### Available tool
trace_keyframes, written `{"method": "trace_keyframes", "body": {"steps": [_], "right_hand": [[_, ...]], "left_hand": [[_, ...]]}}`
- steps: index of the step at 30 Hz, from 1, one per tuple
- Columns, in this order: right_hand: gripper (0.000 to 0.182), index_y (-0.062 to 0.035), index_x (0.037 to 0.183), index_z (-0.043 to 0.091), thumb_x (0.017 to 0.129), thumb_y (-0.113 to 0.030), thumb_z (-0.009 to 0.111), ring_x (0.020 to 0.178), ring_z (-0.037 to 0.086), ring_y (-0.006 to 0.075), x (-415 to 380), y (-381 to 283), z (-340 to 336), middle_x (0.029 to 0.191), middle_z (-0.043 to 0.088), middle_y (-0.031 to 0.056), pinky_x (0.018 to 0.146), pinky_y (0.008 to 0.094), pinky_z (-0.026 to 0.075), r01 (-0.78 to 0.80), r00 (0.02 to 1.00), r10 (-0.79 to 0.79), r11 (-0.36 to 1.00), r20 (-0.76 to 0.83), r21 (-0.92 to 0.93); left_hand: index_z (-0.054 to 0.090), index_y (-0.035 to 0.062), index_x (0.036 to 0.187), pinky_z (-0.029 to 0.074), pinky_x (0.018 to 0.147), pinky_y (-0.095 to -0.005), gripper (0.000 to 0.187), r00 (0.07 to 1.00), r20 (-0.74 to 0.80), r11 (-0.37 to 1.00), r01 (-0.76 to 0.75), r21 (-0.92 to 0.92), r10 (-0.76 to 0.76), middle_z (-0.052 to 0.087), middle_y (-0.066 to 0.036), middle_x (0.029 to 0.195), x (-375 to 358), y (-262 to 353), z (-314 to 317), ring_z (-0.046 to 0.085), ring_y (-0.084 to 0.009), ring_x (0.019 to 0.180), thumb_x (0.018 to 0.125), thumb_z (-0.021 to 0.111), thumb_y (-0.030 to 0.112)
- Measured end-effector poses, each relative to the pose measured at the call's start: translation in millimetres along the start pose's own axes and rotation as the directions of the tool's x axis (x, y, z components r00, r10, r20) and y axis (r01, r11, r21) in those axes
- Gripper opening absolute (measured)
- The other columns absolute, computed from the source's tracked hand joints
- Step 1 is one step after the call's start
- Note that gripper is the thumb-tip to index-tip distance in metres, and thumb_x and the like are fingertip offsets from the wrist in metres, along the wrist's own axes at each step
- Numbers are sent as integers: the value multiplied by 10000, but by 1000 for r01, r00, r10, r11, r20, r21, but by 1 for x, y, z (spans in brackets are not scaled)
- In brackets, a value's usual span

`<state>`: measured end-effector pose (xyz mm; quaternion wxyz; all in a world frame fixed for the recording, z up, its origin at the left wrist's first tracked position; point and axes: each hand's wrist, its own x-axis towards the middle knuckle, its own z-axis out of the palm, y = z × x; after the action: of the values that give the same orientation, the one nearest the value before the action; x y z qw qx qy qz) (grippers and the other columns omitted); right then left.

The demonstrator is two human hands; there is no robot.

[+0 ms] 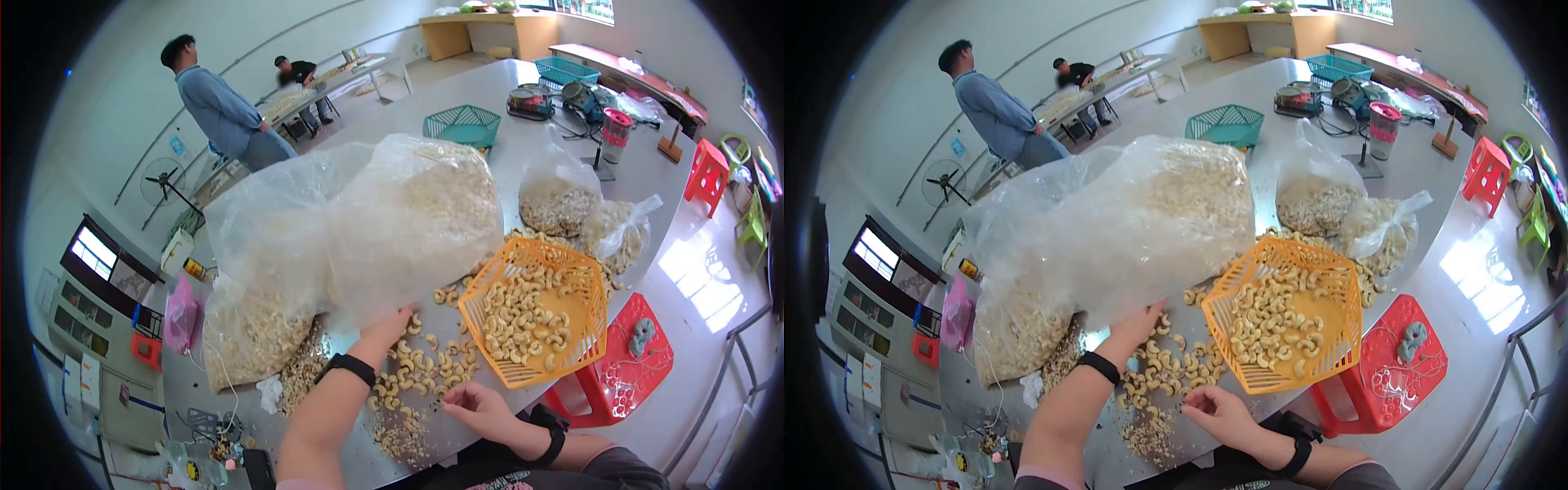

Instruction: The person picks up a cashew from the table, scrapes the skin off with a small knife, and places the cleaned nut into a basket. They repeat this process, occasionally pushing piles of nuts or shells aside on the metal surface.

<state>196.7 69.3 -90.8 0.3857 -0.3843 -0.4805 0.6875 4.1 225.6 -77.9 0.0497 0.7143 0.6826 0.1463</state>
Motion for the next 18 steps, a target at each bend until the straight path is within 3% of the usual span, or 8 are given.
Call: {"method": "trace_keyframes", "body": {"steps": [2,3,5,6,8,12,14,18], "right_hand": [[195,-19,879,541,740,-136,612,660,526,113,0,-4,3,745,557,33,614,236,429,86,994,-96,983,-59,-162],[195,-19,879,541,740,-136,612,660,526,113,1,-4,3,745,557,33,614,236,429,96,992,-107,981,-59,-167],[231,-27,895,536,712,-142,617,764,537,209,2,-5,3,829,564,83,694,307,425,217,965,-259,871,-36,-441],[231,-27,895,536,712,-142,617,764,537,209,3,-6,4,829,564,83,694,307,425,220,964,-263,868,-37,-445],[272,-43,920,530,693,-160,622,893,494,271,4,-8,8,940,538,112,775,345,391,363,899,-436,709,28,-604],[298,-50,947,522,696,-176,622,964,458,288,6,-6,11,1024,506,120,819,349,369,355,907,-418,696,49,-624],[311,-50,960,524,696,-180,624,971,459,294,7,-4,11,1046,497,126,829,353,367,373,901,-432,717,44,-589],[317,-51,967,524,696,-181,624,987,454,295,7,-4,10,1056,494,128,839,358,365,366,907,-417,714,58,-596]], "left_hand": [[513,62,1057,402,776,-380,461,988,-46,986,-149,-75,146,536,-161,1026,5,10,4,521,-312,895,791,453,435],[513,62,1057,402,776,-380,461,987,-56,985,-156,-75,152,536,-161,1026,6,19,0,521,-312,895,791,453,435],[491,78,1095,384,808,-377,459,955,298,949,90,-302,5,512,-166,1064,2,36,-11,510,-313,916,786,476,417],[491,78,1095,384,808,-377,459,956,293,949,85,-304,8,512,-166,1064,2,38,-7,510,-313,916,786,476,417],[492,92,1089,409,765,-376,439,960,125,958,-227,-175,250,533,-148,1017,-3,37,5,521,-308,889,776,493,400],[525,90,1008,438,656,-370,356,944,49,934,-316,-165,328,544,-122,886,-22,53,-5,545,-298,769,762,525,348],[536,115,978,442,596,-366,312,892,-5,887,-449,-108,451,508,-105,807,-29,50,-5,538,-284,723,743,552,318],[539,115,972,440,583,-365,307,890,15,886,-450,-111,455,482,-92,781,-45,41,-9,531,-274,693,735,565,309]]}}
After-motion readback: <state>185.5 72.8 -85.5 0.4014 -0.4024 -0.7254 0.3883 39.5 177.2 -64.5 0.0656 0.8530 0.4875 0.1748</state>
